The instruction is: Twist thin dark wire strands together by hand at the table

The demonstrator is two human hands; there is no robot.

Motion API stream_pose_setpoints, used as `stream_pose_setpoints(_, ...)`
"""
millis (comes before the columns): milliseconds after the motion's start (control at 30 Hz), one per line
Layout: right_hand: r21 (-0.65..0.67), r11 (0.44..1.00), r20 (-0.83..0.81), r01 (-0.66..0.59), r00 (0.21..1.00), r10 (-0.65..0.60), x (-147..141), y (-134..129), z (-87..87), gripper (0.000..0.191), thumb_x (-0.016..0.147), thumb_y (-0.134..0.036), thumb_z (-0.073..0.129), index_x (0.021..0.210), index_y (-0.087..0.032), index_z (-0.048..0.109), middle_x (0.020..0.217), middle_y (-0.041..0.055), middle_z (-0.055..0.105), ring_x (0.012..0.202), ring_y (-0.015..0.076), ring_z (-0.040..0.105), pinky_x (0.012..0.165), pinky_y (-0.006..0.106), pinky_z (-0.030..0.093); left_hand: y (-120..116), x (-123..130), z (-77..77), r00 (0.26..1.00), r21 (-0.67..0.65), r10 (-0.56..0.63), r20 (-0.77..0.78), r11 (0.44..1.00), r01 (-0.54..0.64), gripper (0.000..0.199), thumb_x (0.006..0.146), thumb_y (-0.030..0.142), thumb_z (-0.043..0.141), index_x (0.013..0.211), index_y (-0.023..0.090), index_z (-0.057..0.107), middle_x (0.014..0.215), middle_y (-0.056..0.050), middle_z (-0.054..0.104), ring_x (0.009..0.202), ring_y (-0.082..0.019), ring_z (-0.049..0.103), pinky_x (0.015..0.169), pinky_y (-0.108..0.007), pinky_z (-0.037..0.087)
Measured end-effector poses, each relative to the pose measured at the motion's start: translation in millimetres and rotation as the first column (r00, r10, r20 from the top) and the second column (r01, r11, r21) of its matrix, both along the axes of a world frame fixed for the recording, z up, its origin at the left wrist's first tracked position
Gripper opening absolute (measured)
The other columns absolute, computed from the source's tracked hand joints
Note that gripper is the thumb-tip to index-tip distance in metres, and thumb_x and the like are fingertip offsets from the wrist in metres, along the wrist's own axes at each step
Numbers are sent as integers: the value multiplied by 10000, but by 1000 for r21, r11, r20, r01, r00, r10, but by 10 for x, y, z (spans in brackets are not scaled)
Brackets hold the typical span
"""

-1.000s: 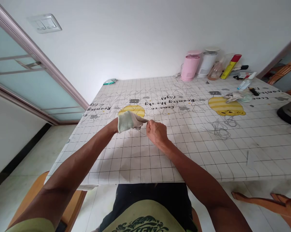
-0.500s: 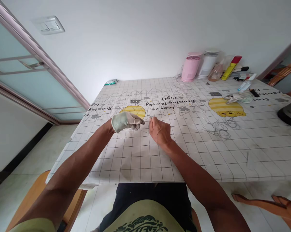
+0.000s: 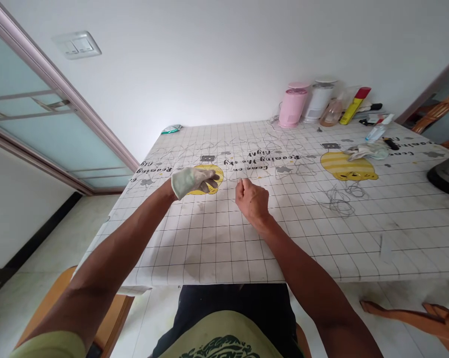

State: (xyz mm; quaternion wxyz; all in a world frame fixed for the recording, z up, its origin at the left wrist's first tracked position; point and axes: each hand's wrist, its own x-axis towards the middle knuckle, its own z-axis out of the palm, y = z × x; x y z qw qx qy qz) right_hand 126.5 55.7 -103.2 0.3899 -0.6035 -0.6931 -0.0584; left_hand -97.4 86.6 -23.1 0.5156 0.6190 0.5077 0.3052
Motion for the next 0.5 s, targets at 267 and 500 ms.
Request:
stream_pose_setpoints(267, 67, 998, -188, -4, 982, 17, 88, 42, 61, 455, 1055, -344, 424, 648, -242, 248, 486, -66, 239, 470, 102, 172, 505, 297, 166, -531, 273, -282, 999, -59, 37, 21, 998, -36, 544, 926, 648, 641, 1153, 177, 791, 1176, -107, 786, 851, -214, 745, 885, -368, 590)
stream_pose_setpoints(500, 60, 990, -321, -131, 936, 144, 39, -5, 30, 458, 1068, -416, 433, 649, -234, 420, 567, 22, 567, 520, 144, 483, 528, 291, 340, -502, 635, -394, 980, -57, 138, 140, 990, -131, 309, 940, 323, 626, 1155, 178, 795, 1014, -58, 802, 733, -132, 698, 788, -272, 586)
